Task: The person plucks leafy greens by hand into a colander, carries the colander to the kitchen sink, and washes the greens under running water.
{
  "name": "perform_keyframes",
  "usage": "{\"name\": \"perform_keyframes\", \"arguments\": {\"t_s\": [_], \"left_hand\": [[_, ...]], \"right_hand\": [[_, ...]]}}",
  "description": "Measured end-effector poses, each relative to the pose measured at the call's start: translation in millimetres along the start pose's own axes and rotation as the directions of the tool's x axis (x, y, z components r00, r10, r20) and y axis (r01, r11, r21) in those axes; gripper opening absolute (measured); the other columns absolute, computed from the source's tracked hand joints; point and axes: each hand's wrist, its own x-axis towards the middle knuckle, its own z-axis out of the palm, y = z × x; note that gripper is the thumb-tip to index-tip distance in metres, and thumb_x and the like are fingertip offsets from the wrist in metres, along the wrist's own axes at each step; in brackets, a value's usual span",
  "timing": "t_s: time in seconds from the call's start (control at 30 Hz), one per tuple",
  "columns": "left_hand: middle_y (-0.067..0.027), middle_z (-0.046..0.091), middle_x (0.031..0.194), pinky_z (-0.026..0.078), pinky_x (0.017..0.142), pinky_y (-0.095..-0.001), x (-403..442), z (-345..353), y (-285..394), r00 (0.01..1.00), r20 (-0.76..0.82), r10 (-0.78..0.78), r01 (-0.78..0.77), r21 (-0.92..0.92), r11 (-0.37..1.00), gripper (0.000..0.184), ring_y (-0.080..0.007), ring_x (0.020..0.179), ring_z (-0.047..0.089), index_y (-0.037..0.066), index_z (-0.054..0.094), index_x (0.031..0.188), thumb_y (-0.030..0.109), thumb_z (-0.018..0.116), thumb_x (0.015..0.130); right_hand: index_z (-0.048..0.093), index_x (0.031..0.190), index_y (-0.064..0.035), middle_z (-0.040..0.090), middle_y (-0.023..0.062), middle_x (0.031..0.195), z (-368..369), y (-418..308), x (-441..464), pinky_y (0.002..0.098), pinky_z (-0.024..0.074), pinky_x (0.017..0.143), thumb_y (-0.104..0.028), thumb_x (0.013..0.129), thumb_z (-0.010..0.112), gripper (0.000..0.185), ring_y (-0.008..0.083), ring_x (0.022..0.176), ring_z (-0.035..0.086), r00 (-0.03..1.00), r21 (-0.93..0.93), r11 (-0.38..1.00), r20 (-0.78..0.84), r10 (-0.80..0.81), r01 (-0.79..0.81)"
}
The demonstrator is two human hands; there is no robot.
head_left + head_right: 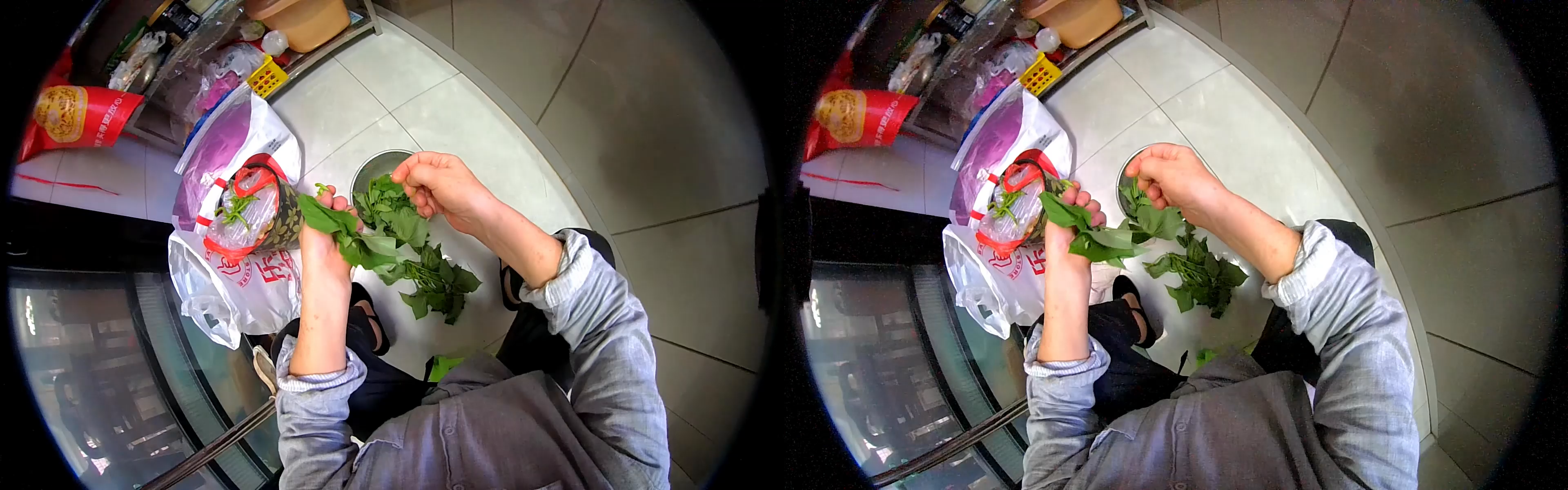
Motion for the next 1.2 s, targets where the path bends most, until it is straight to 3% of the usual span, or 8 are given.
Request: {"name": "perform_keyframes", "arguments": {"t_s": [0.07,0.23,0.4,0.7,0.77,0.87,0.97,1.2], "left_hand": [[0.0013,0.038,0.061,0.031,0.045,-0.0248,8.4,-3.0,-4.5,0.998,-0.044,-0.047,0.045,-0.045,0.998,0.011,-0.0113,0.051,0.036,0.008,0.05,0.087,0.015,0.057,0.081],[0.0006,0.044,0.066,0.033,0.047,-0.0254,23.4,-21.9,-10.9,0.948,0.295,-0.121,0.18,-0.183,0.967,0.016,-0.0122,0.053,0.037,0.01,0.051,0.09,0.016,0.061,0.079],[-0.0011,0.047,0.066,0.035,0.05,-0.0265,20.4,-7.6,-3.7,0.984,0.164,0.065,-0.031,-0.203,0.979,0.014,-0.0136,0.056,0.041,0.011,0.051,0.089,0.017,0.059,0.08],[-0.0021,0.053,0.067,0.043,0.055,-0.0304,18.0,-4.8,47.1,0.917,-0.208,0.341,-0.374,-0.146,0.916,0.013,-0.0159,0.059,0.05,0.013,0.053,0.074,0.024,0.053,0.083],[0.0,0.05,0.063,0.039,0.049,-0.0279,14.7,-24.0,54.0,0.937,0.044,0.346,-0.338,-0.125,0.933,0.015,-0.0135,0.054,0.047,0.014,0.05,0.071,0.024,0.056,0.082],[0.0039,0.048,0.062,0.035,0.045,-0.0257,7.9,-24.5,20.5,0.984,-0.021,0.177,-0.158,0.351,0.923,0.019,-0.0104,0.052,0.044,0.014,0.049,0.075,0.025,0.065,0.076],[-0.0002,0.056,0.079,0.043,0.056,-0.0224,-1.3,-8.9,-31.7,0.997,0.011,-0.079,0.053,0.647,0.76,0.044,-0.0102,0.064,0.051,0.005,0.055,0.107,0.023,0.073,0.07],[0.0008,0.054,0.069,0.033,0.039,-0.0188,-15.9,6.6,-46.9,0.977,0.14,-0.16,0.063,0.528,0.847,0.024,-0.0052,0.046,0.042,0.004,0.058,0.096,0.013,0.067,0.076]], "right_hand": [[0.058,0.082,-0.0046,0.048,-0.0004,0.06,-5.4,5.6,6.3,0.0209,0.0345,0.041,-0.005,0.075,0.048,0.012,0.0057,0.046,0.041,1.0,-0.051,0.999,-0.006,-0.018,0.017],[0.062,0.099,-0.0071,0.05,-0.0014,0.062,-4.0,32.5,9.9,0.0217,0.036,0.047,-0.01,0.076,0.047,0.027,0.0077,0.053,0.044,0.988,-0.437,0.898,0.103,0.116,-0.06],[0.059,0.087,-0.0003,0.05,0.0002,0.062,-9.6,53.3,8.3,0.025,0.036,0.051,-0.009,0.075,0.048,0.018,0.0084,0.057,0.044,0.927,-0.653,0.758,0.281,0.247,-0.004],[0.057,0.072,0.0017,0.055,0.0132,0.063,-28.5,47.2,-6.7,0.034,0.0411,0.058,-0.013,0.07,0.051,0.016,0.021,0.06,0.051,0.973,-0.783,0.623,0.147,0.179,0.003],[0.057,0.071,0.0023,0.056,0.018,0.066,-34.9,48.2,-7.6,0.0372,0.0429,0.061,-0.015,0.069,0.051,0.018,0.0266,0.062,0.055,0.983,-0.759,0.651,0.111,0.143,-0.009],[0.058,0.072,0.0005,0.058,0.0183,0.069,-39.9,47.4,-7.8,0.0384,0.0441,0.064,-0.017,0.072,0.051,0.019,0.0296,0.065,0.057,0.994,-0.758,0.652,0.08,0.076,0.011],[0.058,0.073,-0.0021,0.059,0.0177,0.071,-35.4,50.2,-15.7,0.0399,0.0459,0.066,-0.018,0.074,0.05,0.018,0.0308,0.069,0.059,0.991,-0.845,0.521,0.13,-0.017,0.12],[0.06,0.081,-0.0057,0.062,0.0173,0.078,-15.3,45.5,-30.8,0.044,0.0465,0.071,-0.018,0.074,0.05,0.018,0.0328,0.078,0.06,0.972,-0.937,0.276,0.233,0.041,0.213]]}}
